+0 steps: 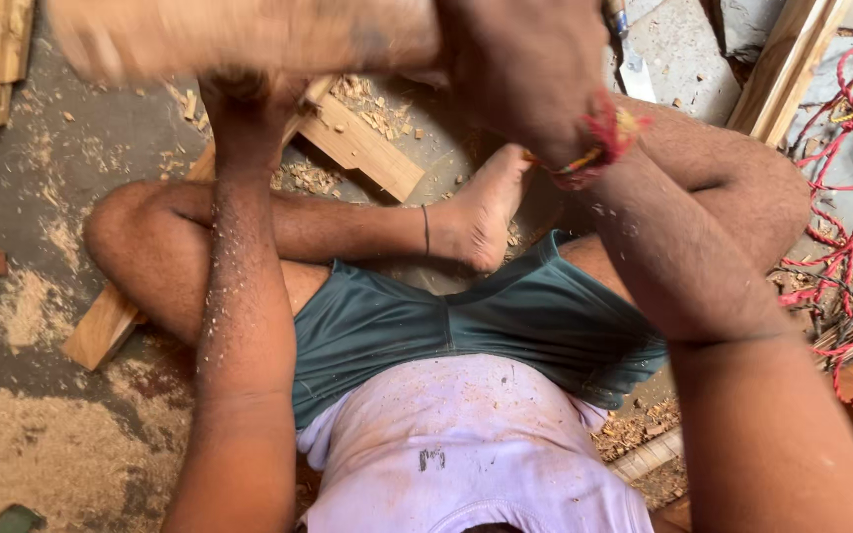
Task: The person carves a wooden plank while sitting on the floor, using a chisel and a large wooden mallet to strike the tool into the wood.
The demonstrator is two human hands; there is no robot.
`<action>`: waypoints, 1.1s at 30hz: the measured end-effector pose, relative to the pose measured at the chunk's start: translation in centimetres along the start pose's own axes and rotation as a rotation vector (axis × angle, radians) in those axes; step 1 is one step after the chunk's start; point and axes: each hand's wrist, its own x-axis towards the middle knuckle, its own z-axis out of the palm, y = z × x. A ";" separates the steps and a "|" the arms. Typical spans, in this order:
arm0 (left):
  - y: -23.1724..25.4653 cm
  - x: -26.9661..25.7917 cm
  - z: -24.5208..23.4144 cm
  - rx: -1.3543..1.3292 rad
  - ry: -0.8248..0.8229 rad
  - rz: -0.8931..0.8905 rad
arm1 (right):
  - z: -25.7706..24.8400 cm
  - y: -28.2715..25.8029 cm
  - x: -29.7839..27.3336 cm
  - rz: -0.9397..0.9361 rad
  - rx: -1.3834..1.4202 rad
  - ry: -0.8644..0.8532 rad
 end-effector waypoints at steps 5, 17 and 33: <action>0.3 0.7 0.0 -0.340 -0.049 -0.084 | 0.1 0.0 -2.7 0.180 0.200 -0.011; 4.6 1.5 1.3 -0.388 0.407 -0.243 | 2.5 -1.6 -6.4 0.410 0.169 -0.136; 5.6 -0.1 -1.7 -0.415 0.137 0.099 | 3.0 2.4 -9.8 0.522 -0.089 -0.710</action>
